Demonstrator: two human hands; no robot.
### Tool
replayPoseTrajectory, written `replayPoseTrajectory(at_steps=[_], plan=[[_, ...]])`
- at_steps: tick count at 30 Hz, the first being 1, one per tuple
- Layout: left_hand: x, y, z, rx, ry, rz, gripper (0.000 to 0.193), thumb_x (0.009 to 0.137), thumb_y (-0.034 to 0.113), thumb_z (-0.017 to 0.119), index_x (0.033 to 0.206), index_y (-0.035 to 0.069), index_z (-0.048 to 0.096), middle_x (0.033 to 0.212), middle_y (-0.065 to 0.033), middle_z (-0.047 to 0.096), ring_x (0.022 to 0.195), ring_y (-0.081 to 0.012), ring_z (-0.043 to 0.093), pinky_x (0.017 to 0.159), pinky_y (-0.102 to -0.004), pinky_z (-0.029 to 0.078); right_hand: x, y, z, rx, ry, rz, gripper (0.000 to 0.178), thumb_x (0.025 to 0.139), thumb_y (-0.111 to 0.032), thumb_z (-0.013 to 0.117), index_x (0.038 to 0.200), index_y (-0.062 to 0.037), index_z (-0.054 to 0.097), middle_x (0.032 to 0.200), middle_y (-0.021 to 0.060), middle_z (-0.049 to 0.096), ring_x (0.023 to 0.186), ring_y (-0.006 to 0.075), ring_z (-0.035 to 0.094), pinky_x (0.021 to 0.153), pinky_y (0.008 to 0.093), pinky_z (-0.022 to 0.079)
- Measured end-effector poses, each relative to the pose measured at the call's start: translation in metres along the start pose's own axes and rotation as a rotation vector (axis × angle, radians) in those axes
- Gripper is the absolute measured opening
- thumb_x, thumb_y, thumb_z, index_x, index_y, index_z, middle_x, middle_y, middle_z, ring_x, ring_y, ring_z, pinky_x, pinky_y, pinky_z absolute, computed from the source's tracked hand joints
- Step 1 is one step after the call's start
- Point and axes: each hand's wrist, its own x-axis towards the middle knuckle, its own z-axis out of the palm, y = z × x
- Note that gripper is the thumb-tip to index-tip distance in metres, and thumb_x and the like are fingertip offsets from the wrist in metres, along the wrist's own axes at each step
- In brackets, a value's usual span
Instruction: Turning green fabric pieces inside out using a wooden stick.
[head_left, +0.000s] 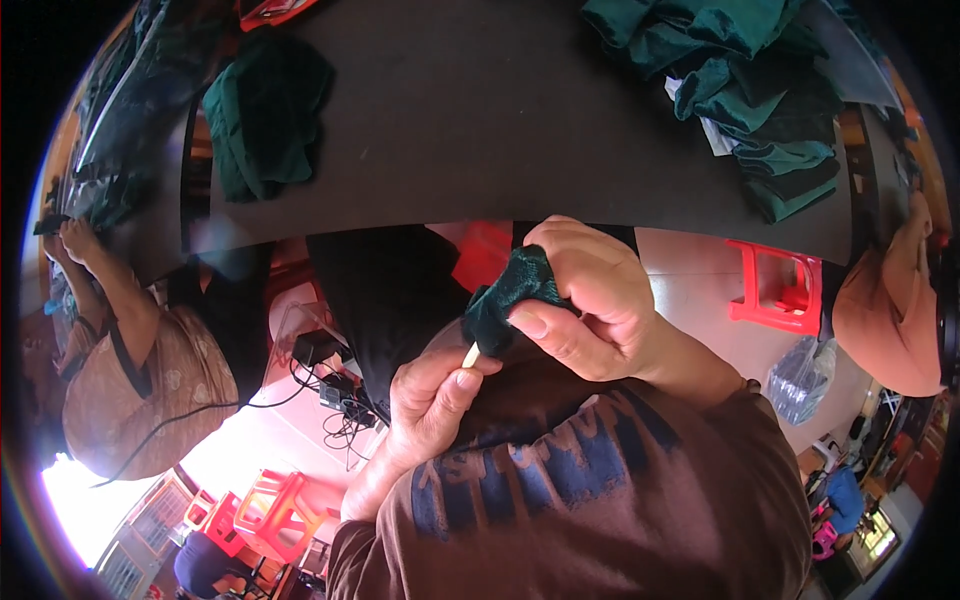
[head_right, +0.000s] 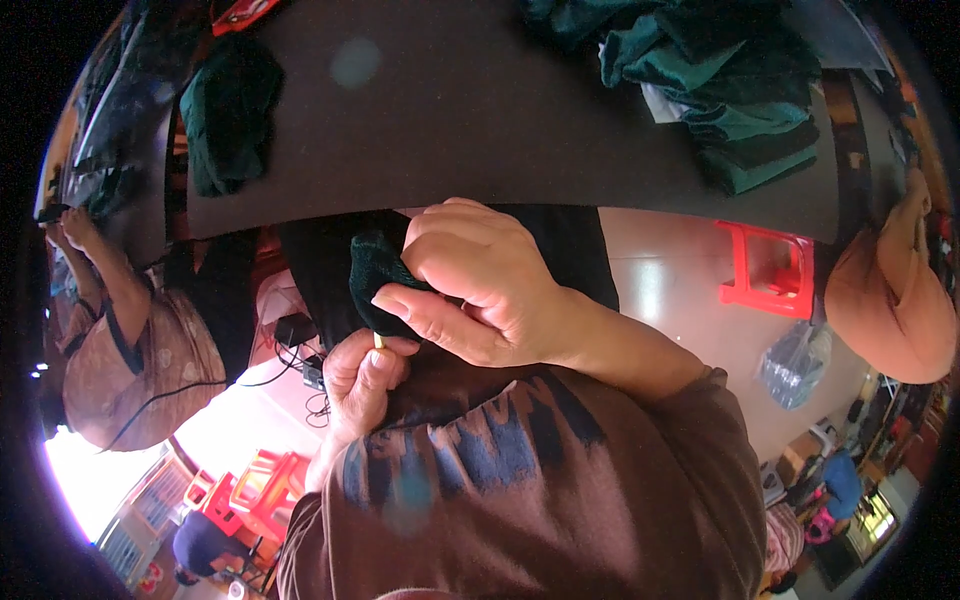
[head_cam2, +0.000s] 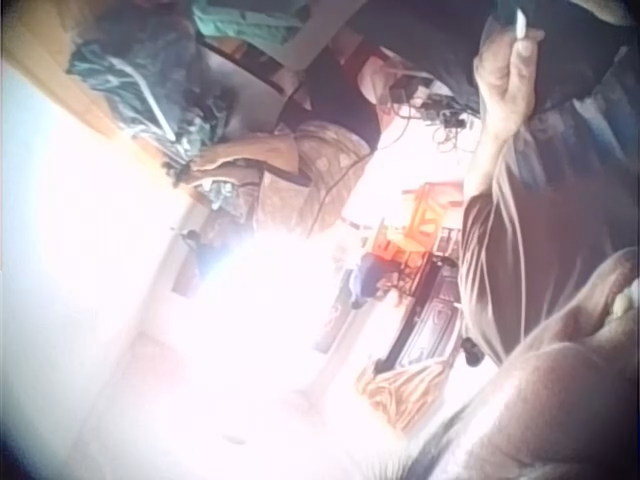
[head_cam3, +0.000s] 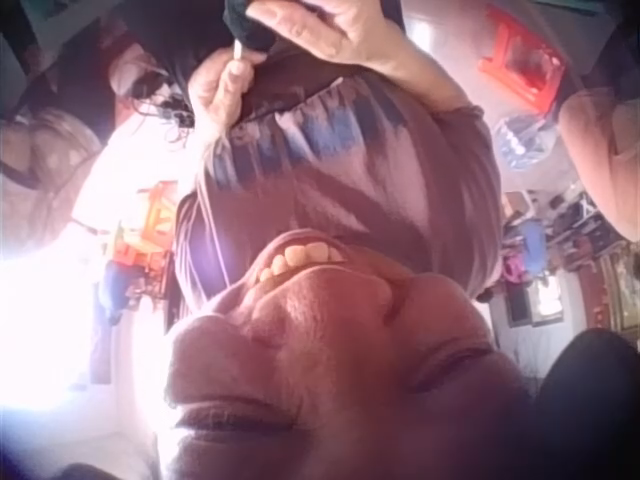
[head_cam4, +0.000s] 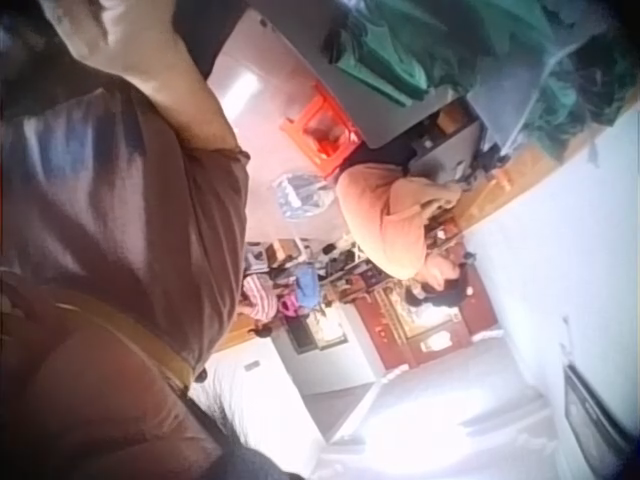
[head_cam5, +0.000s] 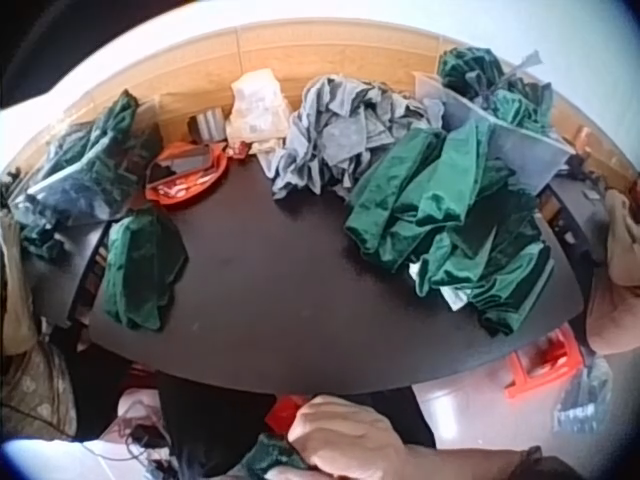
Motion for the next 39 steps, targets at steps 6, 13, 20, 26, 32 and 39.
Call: replayPoseTrajectory(at_steps=[6, 13, 20, 26, 32, 39], plan=[[0.003, 0.002, -0.003, 0.138, -0.022, 0.097, 0.036, 0.091, 0.034, 0.054, 0.092, -0.001, 0.062, 0.064, 0.0033, 0.049, 0.058, -0.0052, 0.039, 0.055, -0.0203, 0.032, 0.007, -0.008, -0.008, 0.148, 0.004, 0.156, 0.016, 0.077, -0.011, 0.063, 0.073, -0.0024, 0.05, 0.069, 0.0072, 0.049, 0.059, 0.0192, 0.047, 0.054, 0.0305, 0.036], [0.001, -0.002, -0.006, 0.15, -0.031, 0.07, 0.02, 0.09, 0.016, 0.055, 0.092, -0.001, 0.064, 0.082, -0.0099, 0.065, 0.074, -0.0173, 0.061, 0.069, -0.0255, 0.047, 0.006, -0.005, -0.008, 0.02, -0.059, 0.059, 0.021, 0.084, -0.013, 0.058, 0.072, -0.003, 0.046, 0.068, 0.0081, 0.047, 0.057, 0.0208, 0.045, 0.056, 0.0315, 0.037], [-0.004, -0.008, -0.003, 0.103, -0.012, 0.078, 0.022, 0.09, 0.018, 0.055, 0.092, -0.002, 0.064, 0.083, -0.0093, 0.065, 0.074, -0.0172, 0.062, 0.069, -0.0254, 0.047, 0.002, -0.005, 0.002, 0.035, -0.038, -0.012, 0.024, 0.077, -0.011, 0.067, 0.066, -0.0032, 0.047, 0.063, 0.0103, 0.043, 0.054, 0.0278, 0.043, 0.052, 0.0353, 0.035], [-0.002, 0.001, -0.004, 0.104, -0.027, 0.056, 0.022, 0.09, 0.019, 0.055, 0.092, -0.002, 0.064, 0.083, -0.0096, 0.065, 0.074, -0.0172, 0.062, 0.068, -0.0253, 0.047, 0.004, -0.003, -0.009, 0.042, -0.129, -0.027, 0.024, 0.079, -0.009, 0.062, 0.066, -0.0018, 0.043, 0.064, 0.0108, 0.046, 0.055, 0.0259, 0.045, 0.054, 0.0357, 0.038], [0.003, 0.007, -0.005, 0.141, -0.055, 0.061, 0.028, 0.09, 0.026, 0.055, 0.092, -0.001, 0.063, 0.073, -0.0021, 0.057, 0.065, -0.0104, 0.05, 0.06, -0.0225, 0.038, 0.004, -0.008, -0.015, 0.191, -0.124, 0.122, 0.021, 0.082, -0.01, 0.056, 0.067, -0.0034, 0.043, 0.063, 0.0072, 0.045, 0.055, 0.0198, 0.042, 0.053, 0.0326, 0.036], [0.001, 0.001, -0.009, 0.204, -0.057, 0.133, 0.019, 0.089, 0.015, 0.056, 0.093, -0.001, 0.063, 0.079, -0.0099, 0.065, 0.07, -0.0181, 0.061, 0.065, -0.0255, 0.047, 0.003, -0.007, -0.012, 0.229, -0.113, 0.16, 0.021, 0.083, -0.011, 0.055, 0.067, -0.0042, 0.043, 0.062, 0.0058, 0.044, 0.055, 0.0177, 0.04, 0.053, 0.0309, 0.035]])
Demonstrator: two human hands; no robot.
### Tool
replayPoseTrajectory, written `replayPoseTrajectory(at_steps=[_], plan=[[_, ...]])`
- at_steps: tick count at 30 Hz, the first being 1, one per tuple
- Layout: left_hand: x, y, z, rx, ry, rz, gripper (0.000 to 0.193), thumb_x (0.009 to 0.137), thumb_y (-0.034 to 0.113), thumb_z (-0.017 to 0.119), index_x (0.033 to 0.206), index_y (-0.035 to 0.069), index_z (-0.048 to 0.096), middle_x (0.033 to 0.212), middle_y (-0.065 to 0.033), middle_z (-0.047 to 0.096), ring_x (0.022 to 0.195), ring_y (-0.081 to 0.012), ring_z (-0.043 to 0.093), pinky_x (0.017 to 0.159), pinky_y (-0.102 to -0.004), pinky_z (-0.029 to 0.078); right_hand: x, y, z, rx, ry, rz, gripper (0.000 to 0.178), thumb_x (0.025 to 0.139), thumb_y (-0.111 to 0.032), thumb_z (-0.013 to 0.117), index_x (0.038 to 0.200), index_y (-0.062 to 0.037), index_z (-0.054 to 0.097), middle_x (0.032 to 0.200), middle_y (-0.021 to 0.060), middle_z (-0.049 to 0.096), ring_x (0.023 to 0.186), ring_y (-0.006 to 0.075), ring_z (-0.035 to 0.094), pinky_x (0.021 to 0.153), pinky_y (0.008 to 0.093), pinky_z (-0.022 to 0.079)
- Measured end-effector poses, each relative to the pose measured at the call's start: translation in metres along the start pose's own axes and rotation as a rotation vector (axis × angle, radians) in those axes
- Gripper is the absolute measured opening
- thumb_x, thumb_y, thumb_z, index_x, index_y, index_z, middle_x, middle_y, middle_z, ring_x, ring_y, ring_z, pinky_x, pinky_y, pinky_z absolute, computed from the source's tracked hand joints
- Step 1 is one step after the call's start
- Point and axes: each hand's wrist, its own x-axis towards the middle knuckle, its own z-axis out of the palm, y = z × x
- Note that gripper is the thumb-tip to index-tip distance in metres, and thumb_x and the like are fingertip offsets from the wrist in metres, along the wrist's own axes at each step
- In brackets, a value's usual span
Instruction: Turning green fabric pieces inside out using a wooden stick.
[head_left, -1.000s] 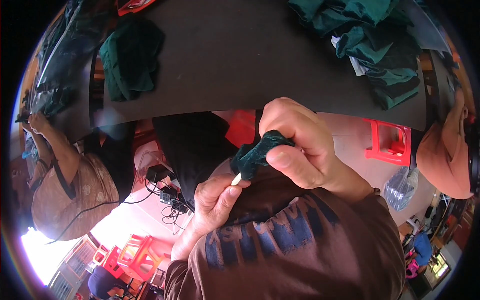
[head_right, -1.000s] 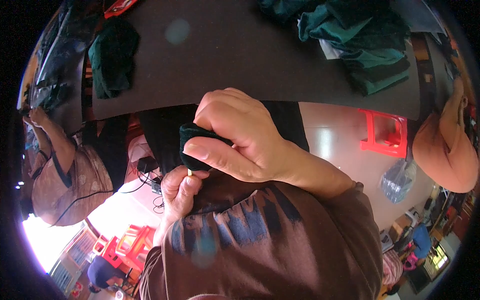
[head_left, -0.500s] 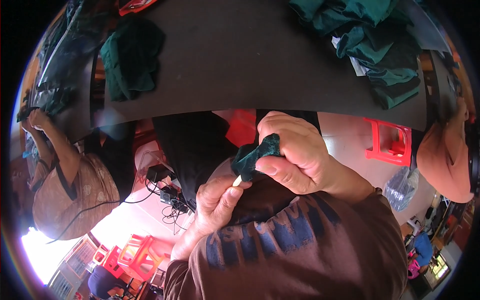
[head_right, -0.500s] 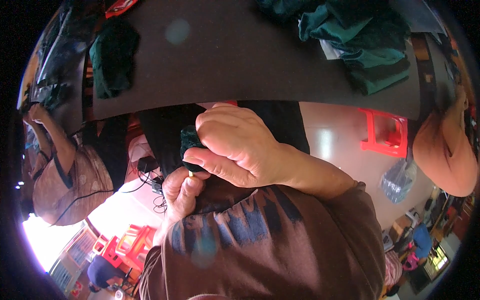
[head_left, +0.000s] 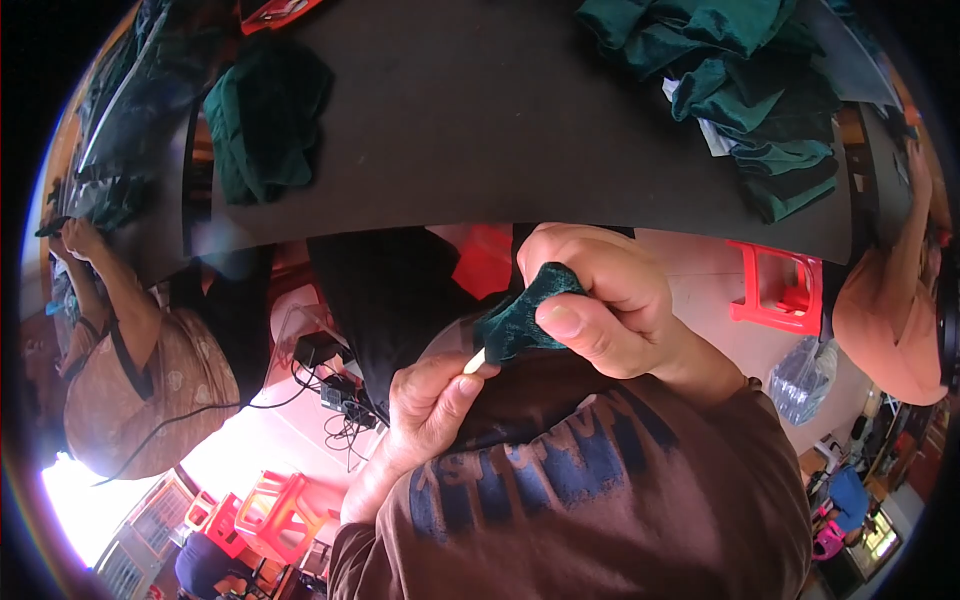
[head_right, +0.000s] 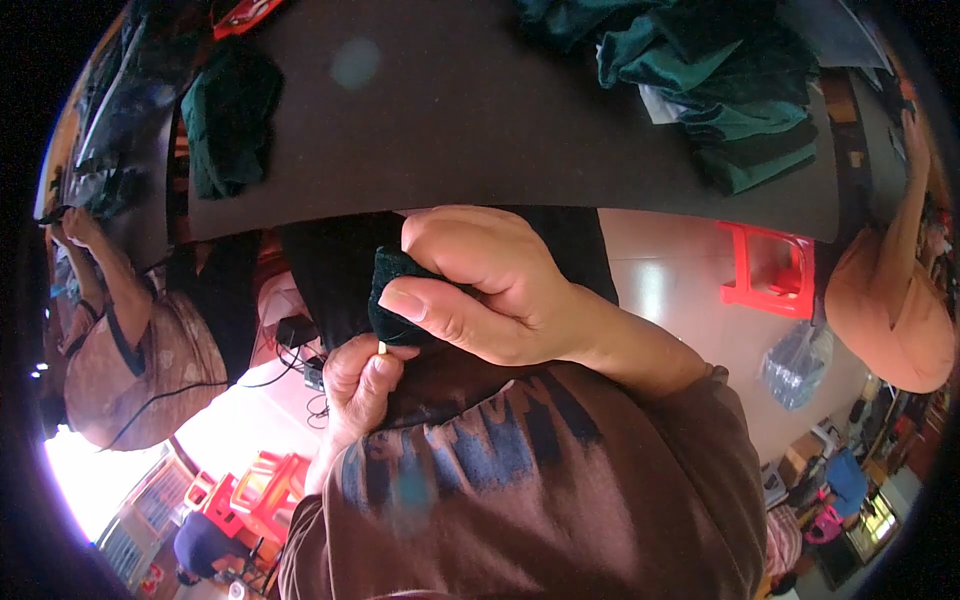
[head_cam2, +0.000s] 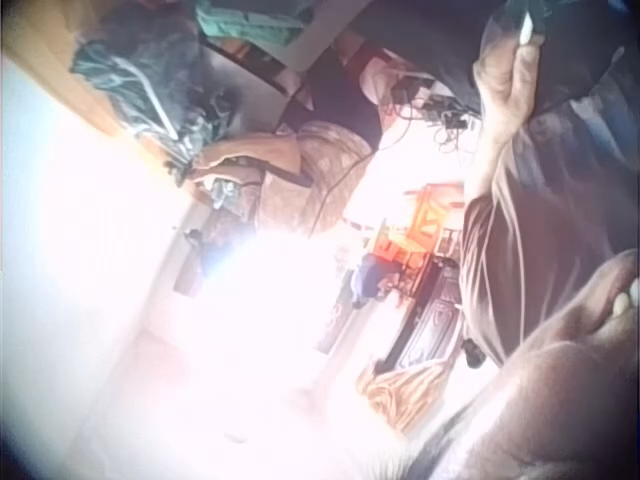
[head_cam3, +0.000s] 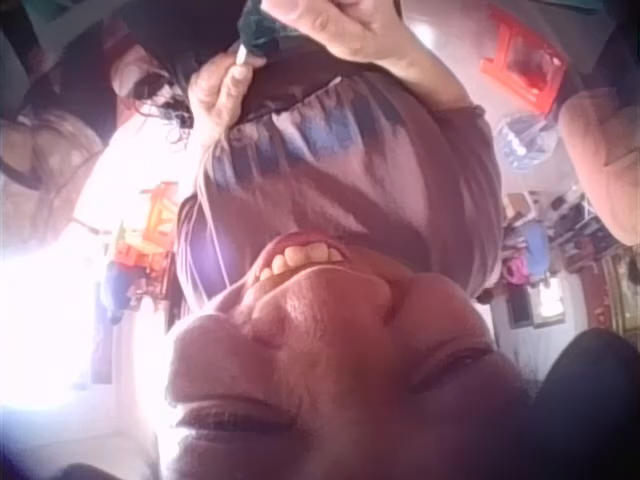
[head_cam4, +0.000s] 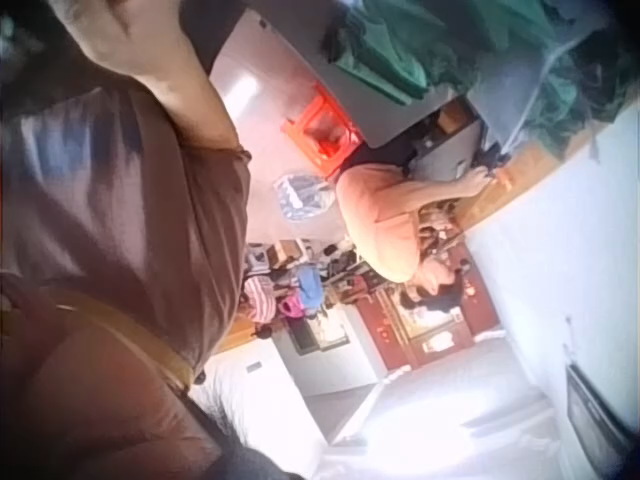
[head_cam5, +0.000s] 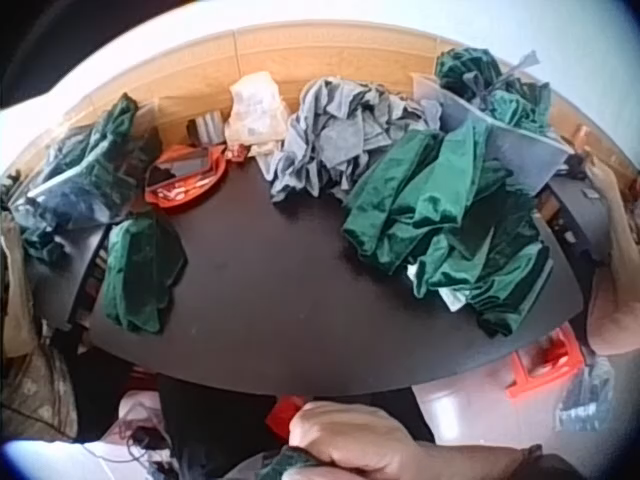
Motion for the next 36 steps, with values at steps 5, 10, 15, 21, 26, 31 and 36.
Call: replayPoseTrajectory(at_steps=[5, 10, 15, 21, 26, 31, 36], plan=[[-0.002, -0.001, 0.008, -0.084, 0.069, -0.046, 0.035, 0.091, 0.033, 0.054, 0.093, -0.001, 0.062, 0.064, 0.0053, 0.047, 0.056, -0.0033, 0.036, 0.053, -0.0192, 0.029, 0.002, 0.004, 0.004, -0.063, -0.035, -0.022, 0.022, 0.083, -0.01, 0.056, 0.066, -0.0025, 0.044, 0.062, 0.0073, 0.043, 0.054, 0.0198, 0.04, 0.052, 0.0316, 0.034], [-0.008, -0.004, 0.003, -0.091, 0.02, -0.169, 0.024, 0.092, 0.02, 0.053, 0.094, -0.001, 0.063, 0.081, -0.0077, 0.065, 0.07, -0.0131, 0.058, 0.066, -0.0232, 0.045, 0.005, -0.001, 0.008, -0.169, -0.066, -0.039, 0.022, 0.083, -0.013, 0.06, 0.068, -0.0035, 0.046, 0.062, 0.0098, 0.042, 0.056, 0.0305, 0.045, 0.056, 0.0369, 0.038], [-0.007, -0.004, 0.006, -0.122, 0.043, -0.089, 0.021, 0.092, 0.018, 0.053, 0.095, 0.0, 0.063, 0.082, -0.0076, 0.064, 0.073, -0.0128, 0.058, 0.069, -0.0236, 0.045, 0.005, -0.002, 0.008, -0.181, -0.046, -0.068, 0.021, 0.083, -0.013, 0.059, 0.068, -0.0041, 0.047, 0.061, 0.0094, 0.042, 0.055, 0.0295, 0.044, 0.053, 0.0372, 0.036], [0.005, 0.008, 0.008, -0.121, 0.045, -0.125, 0.034, 0.091, 0.03, 0.054, 0.093, -0.003, 0.062, 0.065, 0.0034, 0.048, 0.058, -0.0043, 0.038, 0.055, -0.0195, 0.031, 0.004, -0.005, -0.005, -0.175, 0.007, 0.011, 0.025, 0.084, -0.013, 0.059, 0.066, -0.003, 0.047, 0.06, 0.0089, 0.041, 0.052, 0.025, 0.041, 0.049, 0.035, 0.033], [0.005, 0.01, 0.006, -0.041, 0.018, -0.126, 0.031, 0.092, 0.028, 0.053, 0.092, -0.001, 0.063, 0.065, 0.0029, 0.049, 0.059, -0.0044, 0.038, 0.055, -0.0194, 0.031, 0.012, -0.018, -0.011, -0.213, 0.221, 0.066, 0.025, 0.085, -0.013, 0.059, 0.067, -0.0006, 0.049, 0.06, 0.0081, 0.042, 0.05, 0.0199, 0.041, 0.047, 0.03, 0.032], [0.012, 0.014, 0.0, 0.133, -0.052, -0.182, 0.019, 0.091, 0.015, 0.054, 0.093, -0.001, 0.064, 0.077, -0.0113, 0.063, 0.069, -0.0146, 0.06, 0.064, -0.0229, 0.045, 0.018, -0.017, -0.02, -0.623, 0.048, -0.18, 0.025, 0.073, -0.017, 0.068, 0.063, -0.0071, 0.047, 0.061, 0.004, 0.043, 0.053, 0.0212, 0.045, 0.053, 0.0343, 0.037], [0.012, 0.004, 0.0, -0.131, 0.053, -0.349, 0.023, 0.093, 0.02, 0.053, 0.097, -0.001, 0.061, 0.071, -0.0002, 0.056, 0.063, -0.0069, 0.048, 0.058, -0.0205, 0.041, 0.007, -0.023, 0.007, -0.926, -0.236, -0.293, 0.017, 0.068, -0.02, 0.063, 0.064, -0.0099, 0.049, 0.065, 0.0014, 0.042, 0.065, 0.0163, 0.048, 0.064, 0.0306, 0.041]])
